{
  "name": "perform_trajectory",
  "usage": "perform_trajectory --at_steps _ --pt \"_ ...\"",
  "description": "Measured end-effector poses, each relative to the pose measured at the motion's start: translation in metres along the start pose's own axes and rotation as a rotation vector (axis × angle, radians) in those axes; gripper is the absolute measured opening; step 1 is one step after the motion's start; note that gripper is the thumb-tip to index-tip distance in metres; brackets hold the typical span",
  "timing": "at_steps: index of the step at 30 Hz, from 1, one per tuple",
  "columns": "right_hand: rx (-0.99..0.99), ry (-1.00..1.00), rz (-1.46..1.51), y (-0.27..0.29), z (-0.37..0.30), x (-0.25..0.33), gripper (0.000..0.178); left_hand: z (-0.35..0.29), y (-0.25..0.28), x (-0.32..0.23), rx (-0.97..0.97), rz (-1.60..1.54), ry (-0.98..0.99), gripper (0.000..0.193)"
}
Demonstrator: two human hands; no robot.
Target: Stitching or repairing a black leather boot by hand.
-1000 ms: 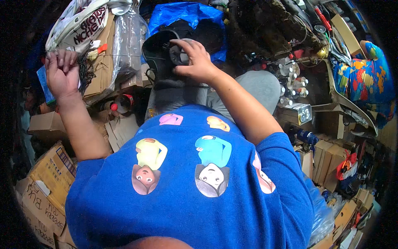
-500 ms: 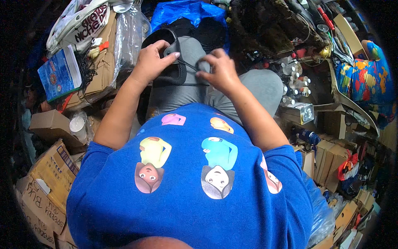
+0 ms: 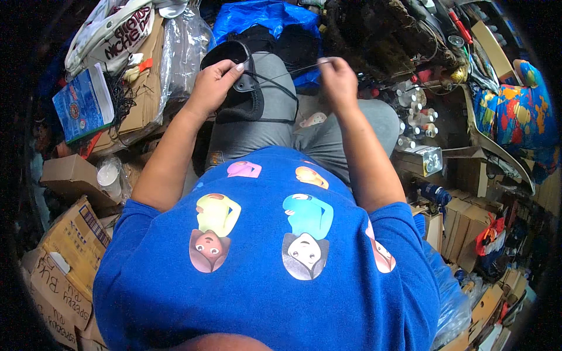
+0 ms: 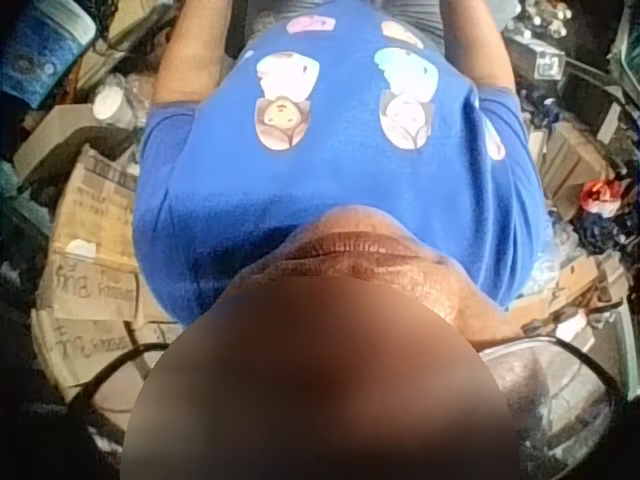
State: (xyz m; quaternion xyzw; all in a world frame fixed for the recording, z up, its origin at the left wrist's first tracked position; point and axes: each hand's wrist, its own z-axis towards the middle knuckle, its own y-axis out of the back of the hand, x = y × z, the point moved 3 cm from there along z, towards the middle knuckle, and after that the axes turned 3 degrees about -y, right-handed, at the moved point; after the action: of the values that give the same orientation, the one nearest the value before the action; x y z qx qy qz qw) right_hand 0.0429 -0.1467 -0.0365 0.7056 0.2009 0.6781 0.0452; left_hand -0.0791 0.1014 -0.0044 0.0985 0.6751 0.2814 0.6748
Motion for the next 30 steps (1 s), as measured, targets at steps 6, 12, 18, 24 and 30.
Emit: perform_trajectory --at_steps 6,12,18,24,30 --pt "-0.092 -0.302 0.988 0.062 0.035 -0.008 0.024 0.000 0.000 0.002 0.018 0.037 -0.014 0.035" --pt "-0.059 -0.039 1.057 0.131 0.049 0.024 0.027 0.000 0.003 -0.003 0.034 0.032 -0.040 0.032" --pt "0.369 0.217 0.149 0.027 -0.017 0.058 0.045 0.006 0.006 0.008 0.307 -0.193 0.082 0.025" --pt "0.458 0.273 -0.185 -0.047 -0.045 0.061 0.012 0.009 0.005 0.017 0.370 -0.225 0.139 0.024" --pt "0.474 0.280 -0.223 -0.056 -0.042 0.067 0.015 0.007 0.007 0.015 0.341 -0.213 0.078 0.023"
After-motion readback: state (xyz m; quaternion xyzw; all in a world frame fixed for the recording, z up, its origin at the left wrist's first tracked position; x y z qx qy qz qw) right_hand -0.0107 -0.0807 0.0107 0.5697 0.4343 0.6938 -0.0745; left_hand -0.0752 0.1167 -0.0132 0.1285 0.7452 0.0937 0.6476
